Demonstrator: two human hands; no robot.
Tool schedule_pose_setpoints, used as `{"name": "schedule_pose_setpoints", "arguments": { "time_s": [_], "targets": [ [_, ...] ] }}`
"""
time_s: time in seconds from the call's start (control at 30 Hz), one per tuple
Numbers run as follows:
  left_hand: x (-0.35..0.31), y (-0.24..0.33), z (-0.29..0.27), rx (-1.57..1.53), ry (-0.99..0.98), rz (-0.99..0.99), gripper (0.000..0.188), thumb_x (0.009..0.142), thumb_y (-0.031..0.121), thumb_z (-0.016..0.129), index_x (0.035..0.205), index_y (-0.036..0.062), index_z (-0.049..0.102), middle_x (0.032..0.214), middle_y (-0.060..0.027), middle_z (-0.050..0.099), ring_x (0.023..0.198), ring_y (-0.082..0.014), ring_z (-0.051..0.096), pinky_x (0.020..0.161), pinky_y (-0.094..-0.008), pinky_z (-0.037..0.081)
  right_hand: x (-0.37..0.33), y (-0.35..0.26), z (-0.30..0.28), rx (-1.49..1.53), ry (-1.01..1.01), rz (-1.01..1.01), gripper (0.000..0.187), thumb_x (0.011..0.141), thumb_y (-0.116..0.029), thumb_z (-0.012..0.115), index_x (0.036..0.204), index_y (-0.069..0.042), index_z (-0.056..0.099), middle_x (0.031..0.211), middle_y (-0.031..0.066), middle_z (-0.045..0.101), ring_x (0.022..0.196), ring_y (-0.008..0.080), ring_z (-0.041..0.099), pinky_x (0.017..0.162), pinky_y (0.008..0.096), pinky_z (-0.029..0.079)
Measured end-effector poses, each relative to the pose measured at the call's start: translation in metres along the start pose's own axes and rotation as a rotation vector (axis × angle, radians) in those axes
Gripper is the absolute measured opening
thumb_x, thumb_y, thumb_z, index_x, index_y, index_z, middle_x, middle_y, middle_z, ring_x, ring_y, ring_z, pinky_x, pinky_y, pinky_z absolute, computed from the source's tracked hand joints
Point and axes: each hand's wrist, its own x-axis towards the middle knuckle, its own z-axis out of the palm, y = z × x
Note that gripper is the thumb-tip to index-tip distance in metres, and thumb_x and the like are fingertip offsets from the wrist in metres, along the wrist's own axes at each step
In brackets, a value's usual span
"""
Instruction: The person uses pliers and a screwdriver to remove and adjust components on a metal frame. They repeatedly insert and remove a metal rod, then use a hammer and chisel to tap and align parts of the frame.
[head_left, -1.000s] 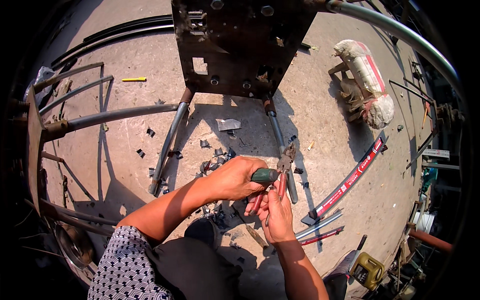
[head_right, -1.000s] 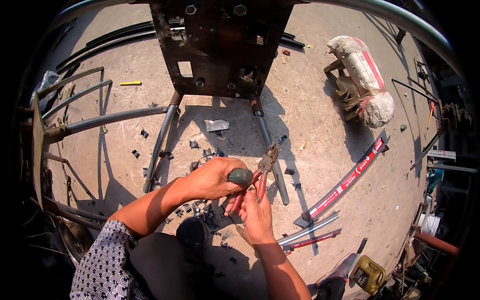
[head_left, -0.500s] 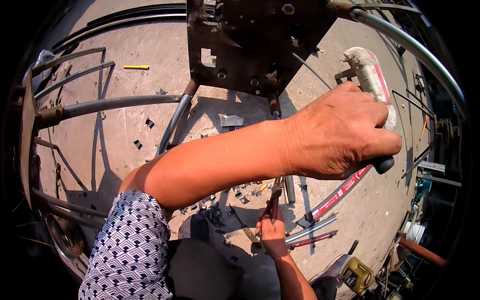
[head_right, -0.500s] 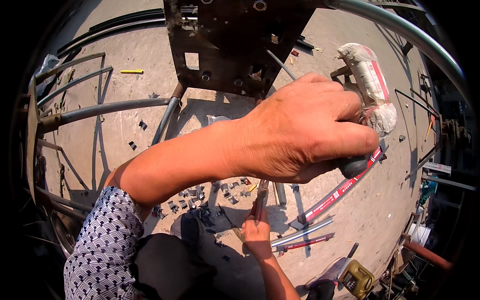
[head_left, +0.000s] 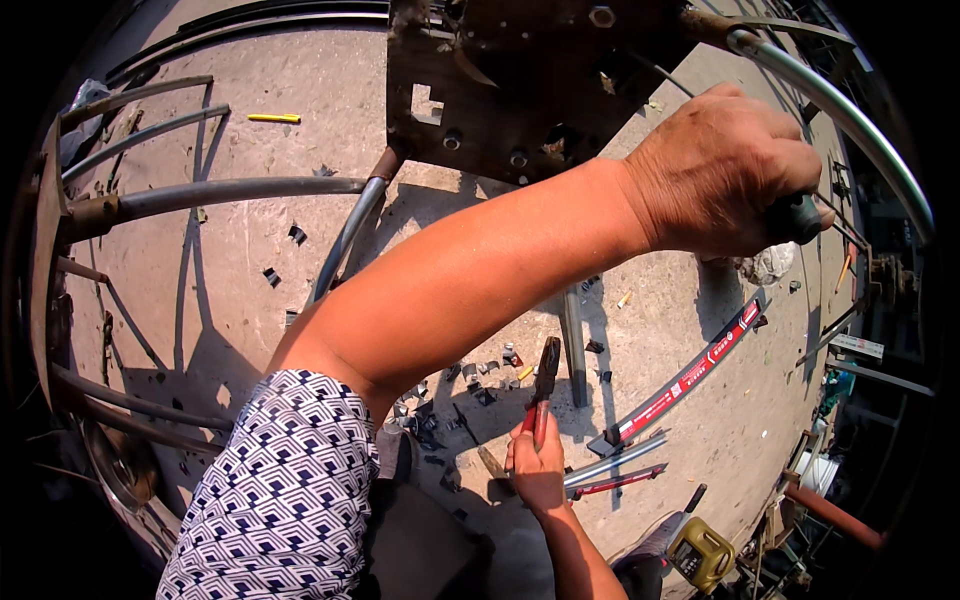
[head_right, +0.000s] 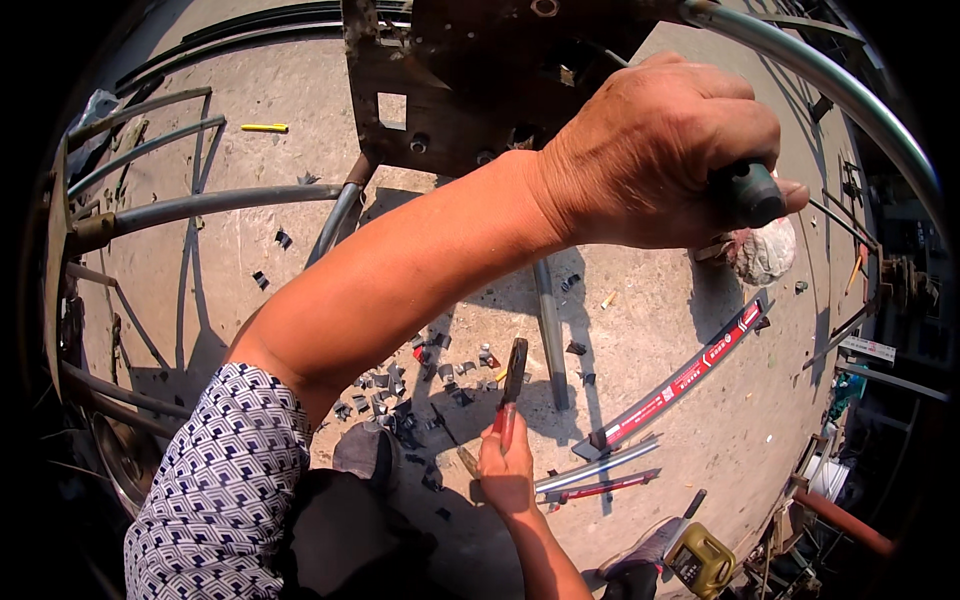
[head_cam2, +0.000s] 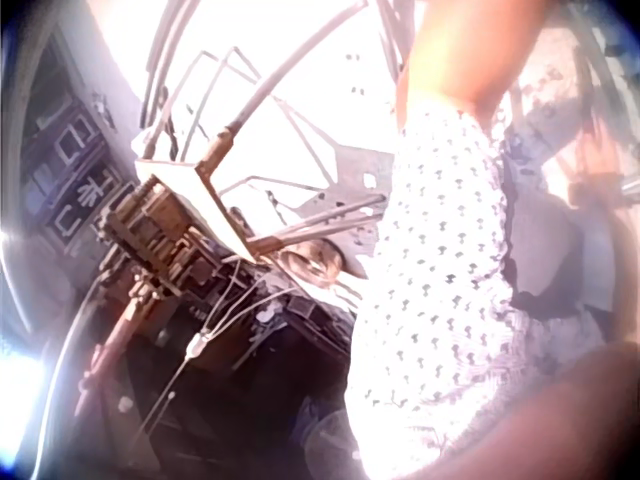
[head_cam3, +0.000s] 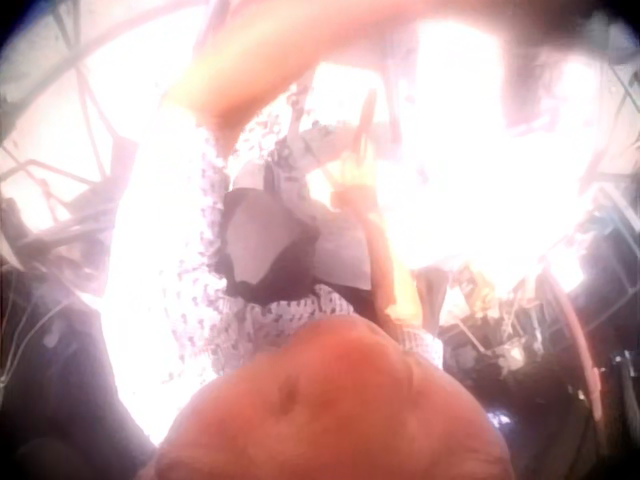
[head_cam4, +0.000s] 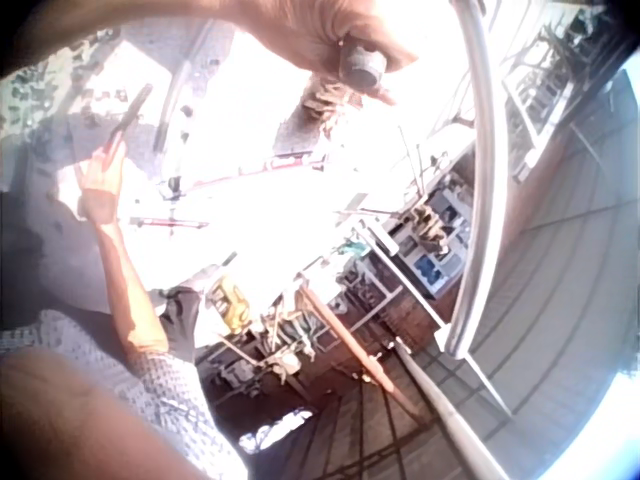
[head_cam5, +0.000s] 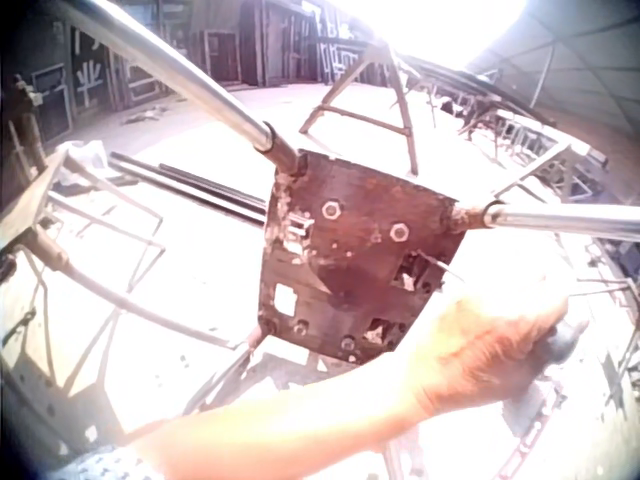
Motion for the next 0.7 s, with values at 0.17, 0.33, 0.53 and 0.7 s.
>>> {"name": "schedule_pose_setpoints", "arguments": {
  "time_s": [0.17,0.33,0.53,0.7],
  "targets": [
    [-0.001,-0.015,0.002,-0.018,0.049,-0.022,0.035,0.09,0.03,0.081,0.07,0.0121,0.058,0.068,-0.0054,0.059,0.066,-0.0227,0.065,0.06,-0.0362,0.051,-0.001,-0.007,0.002,0.002,-0.022,-0.015,0.027,0.106,-0.01,0.043,0.131,-0.001,0.048,0.09,0.0053,0.055,0.065,0.011,0.053,0.06,0.0277,0.048],
    [0.002,-0.019,0.002,-0.033,0.123,-0.002,0.034,0.09,0.026,0.079,0.068,0.011,0.058,0.066,-0.0057,0.059,0.064,-0.0226,0.064,0.06,-0.0367,0.051,-0.003,-0.009,0.005,-0.006,-0.006,-0.013,0.029,0.103,-0.013,0.046,0.131,-0.004,0.05,0.089,0.005,0.056,0.069,0.0119,0.055,0.064,0.0294,0.047],
    [0.007,-0.02,0.01,-0.075,0.201,-0.028,0.031,0.089,0.026,0.078,0.069,0.0112,0.06,0.067,-0.007,0.06,0.064,-0.0245,0.064,0.064,-0.0383,0.052,-0.006,-0.016,0.006,-0.004,0.018,-0.019,0.027,0.102,-0.017,0.048,0.126,-0.005,0.054,0.086,0.0038,0.057,0.072,0.0113,0.056,0.065,0.0292,0.046],
    [0.006,-0.021,0.007,-0.064,0.186,-0.014,0.025,0.088,0.025,0.079,0.073,0.0118,0.063,0.069,-0.0076,0.062,0.065,-0.0259,0.066,0.065,-0.0397,0.053,-0.009,-0.034,0.006,0.011,0.024,-0.07,0.039,0.103,-0.007,0.046,0.141,0.001,0.044,0.1,0.0072,0.056,0.07,0.0118,0.054,0.061,0.0271,0.048]
  ]
}}
